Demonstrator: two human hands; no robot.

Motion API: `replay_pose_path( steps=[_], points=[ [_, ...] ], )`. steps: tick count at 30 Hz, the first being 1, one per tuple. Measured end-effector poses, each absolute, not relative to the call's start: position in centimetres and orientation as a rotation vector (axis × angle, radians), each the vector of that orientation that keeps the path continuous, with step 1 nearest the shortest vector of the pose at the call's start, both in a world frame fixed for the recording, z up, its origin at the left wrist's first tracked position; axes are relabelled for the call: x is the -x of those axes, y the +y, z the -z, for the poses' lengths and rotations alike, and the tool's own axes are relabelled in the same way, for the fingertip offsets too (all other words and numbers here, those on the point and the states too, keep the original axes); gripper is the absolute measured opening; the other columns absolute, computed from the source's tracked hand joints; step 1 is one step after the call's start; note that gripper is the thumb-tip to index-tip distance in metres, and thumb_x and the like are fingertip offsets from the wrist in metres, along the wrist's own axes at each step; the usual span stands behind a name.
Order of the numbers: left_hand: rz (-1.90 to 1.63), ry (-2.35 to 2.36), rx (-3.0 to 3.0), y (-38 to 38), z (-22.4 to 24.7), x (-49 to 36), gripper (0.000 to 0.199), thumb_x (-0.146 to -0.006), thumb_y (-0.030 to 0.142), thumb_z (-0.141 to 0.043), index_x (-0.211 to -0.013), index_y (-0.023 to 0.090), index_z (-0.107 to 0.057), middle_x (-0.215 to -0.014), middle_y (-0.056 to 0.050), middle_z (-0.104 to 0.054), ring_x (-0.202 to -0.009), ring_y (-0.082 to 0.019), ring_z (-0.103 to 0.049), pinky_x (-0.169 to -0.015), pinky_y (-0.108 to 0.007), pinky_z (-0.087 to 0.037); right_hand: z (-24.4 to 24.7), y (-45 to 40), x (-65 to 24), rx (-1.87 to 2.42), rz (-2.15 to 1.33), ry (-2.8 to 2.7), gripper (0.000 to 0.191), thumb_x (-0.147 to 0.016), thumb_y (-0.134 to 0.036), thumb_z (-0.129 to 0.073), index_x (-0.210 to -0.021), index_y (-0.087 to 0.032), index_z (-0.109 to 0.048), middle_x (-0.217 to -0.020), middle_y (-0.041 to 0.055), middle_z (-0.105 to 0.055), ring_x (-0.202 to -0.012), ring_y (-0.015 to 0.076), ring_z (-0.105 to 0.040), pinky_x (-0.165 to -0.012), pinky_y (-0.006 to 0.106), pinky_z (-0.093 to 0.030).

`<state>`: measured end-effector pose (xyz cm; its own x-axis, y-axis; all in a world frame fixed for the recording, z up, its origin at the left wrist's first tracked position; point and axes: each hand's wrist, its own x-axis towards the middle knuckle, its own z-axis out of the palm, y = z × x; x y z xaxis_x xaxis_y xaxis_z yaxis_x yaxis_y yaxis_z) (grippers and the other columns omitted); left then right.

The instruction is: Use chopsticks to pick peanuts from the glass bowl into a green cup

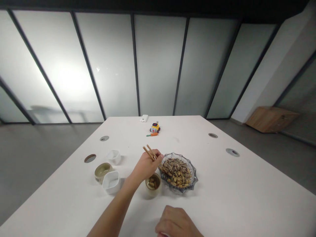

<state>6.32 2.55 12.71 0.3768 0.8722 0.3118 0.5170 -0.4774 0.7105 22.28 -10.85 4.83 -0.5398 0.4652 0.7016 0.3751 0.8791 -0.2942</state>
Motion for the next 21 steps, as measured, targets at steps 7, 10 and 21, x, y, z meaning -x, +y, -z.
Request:
replay_pose_path(
  steps=[7, 10, 21],
  points=[
    [-0.940, 1.161, -2.012, 2.4, -12.8, -6.3, 0.027, -0.100, 0.039, -0.049, -0.082, 0.022, -0.061, -0.071, 0.001, -0.063, -0.068, -0.018, -0.061, -0.066, -0.027, -0.048, -4.0, -9.6, -23.7, 0.677, -0.148, -2.221, 0.032, -0.109, -0.032, -0.036, -0.088, -0.023, -0.059, -0.066, -0.0014, -0.066, -0.059, 0.0120, -0.058, -0.056, 0.025, -0.041],
    [-0.932, 1.154, -2.039, 2.1, -12.9, -6.6, 0.027, -0.100, 0.039, -0.048, -0.084, 0.022, -0.062, -0.071, 0.001, -0.063, -0.068, -0.018, -0.062, -0.067, -0.028, -0.048, -4.0, -9.7, -23.7, 0.679, -0.169, -2.250, 0.036, -0.110, -0.035, -0.035, -0.088, -0.023, -0.060, -0.067, -0.0013, -0.067, -0.059, 0.0123, -0.058, -0.055, 0.026, -0.040],
    [-0.841, 1.071, -2.118, 1.5, -12.9, -7.3, 0.024, -0.099, 0.034, -0.051, -0.084, 0.021, -0.066, -0.079, -0.001, -0.068, -0.076, -0.019, -0.065, -0.072, -0.029, -0.049, -3.8, -9.7, -24.0, 0.685, -0.220, -2.342, 0.040, -0.111, -0.039, -0.032, -0.089, -0.024, -0.062, -0.070, -0.0017, -0.068, -0.063, 0.0133, -0.059, -0.057, 0.028, -0.038]
  ],
)
